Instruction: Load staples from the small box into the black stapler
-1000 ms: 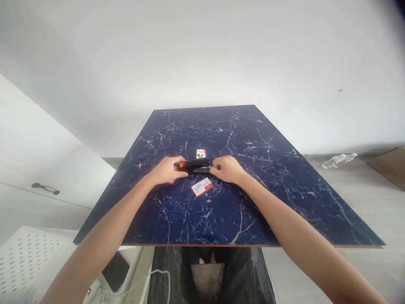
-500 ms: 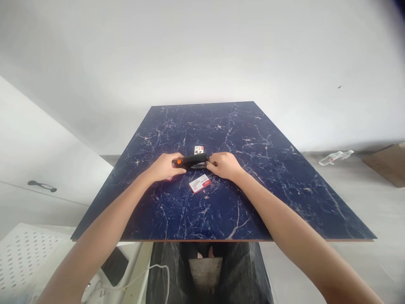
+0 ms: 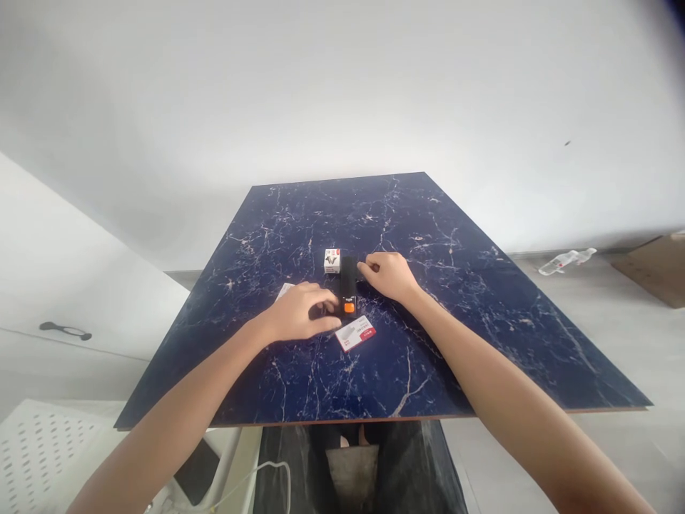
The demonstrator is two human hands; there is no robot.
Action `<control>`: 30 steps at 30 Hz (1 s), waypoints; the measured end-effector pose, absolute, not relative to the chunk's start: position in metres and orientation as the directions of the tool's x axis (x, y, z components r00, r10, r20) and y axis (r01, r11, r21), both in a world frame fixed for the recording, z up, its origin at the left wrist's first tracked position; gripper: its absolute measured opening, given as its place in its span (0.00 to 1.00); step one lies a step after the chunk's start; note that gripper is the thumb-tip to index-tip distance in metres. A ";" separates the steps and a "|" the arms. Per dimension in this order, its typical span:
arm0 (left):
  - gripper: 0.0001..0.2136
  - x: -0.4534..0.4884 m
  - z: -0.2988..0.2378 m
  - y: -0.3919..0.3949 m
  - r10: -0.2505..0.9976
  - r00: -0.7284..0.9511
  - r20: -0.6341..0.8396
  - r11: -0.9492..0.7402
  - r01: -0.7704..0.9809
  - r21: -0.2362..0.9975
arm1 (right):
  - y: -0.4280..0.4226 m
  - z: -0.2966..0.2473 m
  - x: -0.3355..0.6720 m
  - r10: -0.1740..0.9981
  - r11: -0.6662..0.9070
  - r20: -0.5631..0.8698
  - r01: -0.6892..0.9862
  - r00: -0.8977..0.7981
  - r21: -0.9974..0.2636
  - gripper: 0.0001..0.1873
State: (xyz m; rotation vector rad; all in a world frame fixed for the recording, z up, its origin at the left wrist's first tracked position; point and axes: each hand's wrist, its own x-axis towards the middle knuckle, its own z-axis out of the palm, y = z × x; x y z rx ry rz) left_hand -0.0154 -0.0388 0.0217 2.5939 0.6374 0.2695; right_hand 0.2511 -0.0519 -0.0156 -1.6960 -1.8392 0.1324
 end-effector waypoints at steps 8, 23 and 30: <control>0.22 0.001 0.010 -0.066 0.228 0.949 0.216 -0.894 0.117 0.432 | -0.051 -0.014 0.250 0.955 0.202 0.292 0.828 -0.049 -0.522 0.23; 0.27 0.005 0.008 -0.086 0.234 0.965 0.115 -0.878 0.159 0.451 | -0.052 -0.011 0.251 0.978 0.160 0.196 0.862 -0.072 -0.481 0.23; 0.23 -0.003 0.007 -0.047 0.516 0.830 0.213 -0.848 0.461 0.260 | -0.063 0.004 0.262 0.979 0.199 0.029 0.908 -0.202 -0.369 0.19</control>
